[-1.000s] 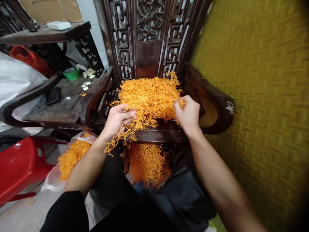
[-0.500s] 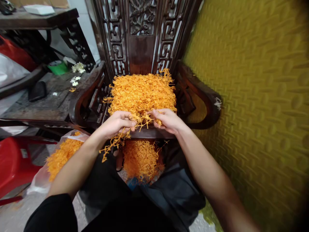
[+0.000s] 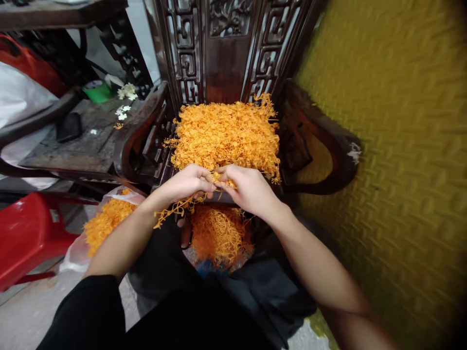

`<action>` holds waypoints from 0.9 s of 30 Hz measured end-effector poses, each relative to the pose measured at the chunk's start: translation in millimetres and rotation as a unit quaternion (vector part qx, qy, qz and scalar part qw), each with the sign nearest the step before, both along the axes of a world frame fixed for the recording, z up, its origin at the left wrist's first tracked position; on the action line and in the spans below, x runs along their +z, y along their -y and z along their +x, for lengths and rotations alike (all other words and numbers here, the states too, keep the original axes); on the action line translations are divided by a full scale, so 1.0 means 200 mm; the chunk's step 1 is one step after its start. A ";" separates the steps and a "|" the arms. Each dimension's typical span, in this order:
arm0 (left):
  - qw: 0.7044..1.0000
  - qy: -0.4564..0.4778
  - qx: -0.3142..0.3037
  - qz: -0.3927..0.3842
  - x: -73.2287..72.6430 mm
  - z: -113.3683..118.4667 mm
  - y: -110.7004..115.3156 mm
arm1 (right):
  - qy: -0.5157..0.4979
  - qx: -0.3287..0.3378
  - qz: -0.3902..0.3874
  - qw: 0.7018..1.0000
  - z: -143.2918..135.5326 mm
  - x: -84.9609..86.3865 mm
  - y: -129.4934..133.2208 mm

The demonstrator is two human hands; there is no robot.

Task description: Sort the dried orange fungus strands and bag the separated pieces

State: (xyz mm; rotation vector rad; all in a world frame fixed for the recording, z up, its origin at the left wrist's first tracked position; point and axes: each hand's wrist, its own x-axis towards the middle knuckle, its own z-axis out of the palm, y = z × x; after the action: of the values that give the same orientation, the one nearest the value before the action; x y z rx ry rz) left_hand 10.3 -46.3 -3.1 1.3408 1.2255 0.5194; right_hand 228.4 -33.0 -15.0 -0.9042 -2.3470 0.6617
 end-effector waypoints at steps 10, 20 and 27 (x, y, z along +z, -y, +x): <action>0.995 -0.044 -0.088 0.005 0.04 0.02 0.01 | -0.123 -0.212 0.043 0.969 0.11 -0.03 -0.31; 0.994 -0.096 -0.024 0.052 0.00 0.06 0.00 | 0.136 -0.035 0.036 0.989 -0.06 0.01 0.05; 0.984 -0.151 -0.094 0.011 -0.01 0.06 0.03 | -0.014 -0.269 0.120 0.955 0.13 0.03 -0.22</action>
State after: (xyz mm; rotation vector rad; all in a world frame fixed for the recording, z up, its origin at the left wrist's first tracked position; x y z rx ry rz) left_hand 22.3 -52.7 -4.4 1.5774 1.3218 0.2003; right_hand 254.5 11.0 -8.4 -1.3282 -1.9636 0.1594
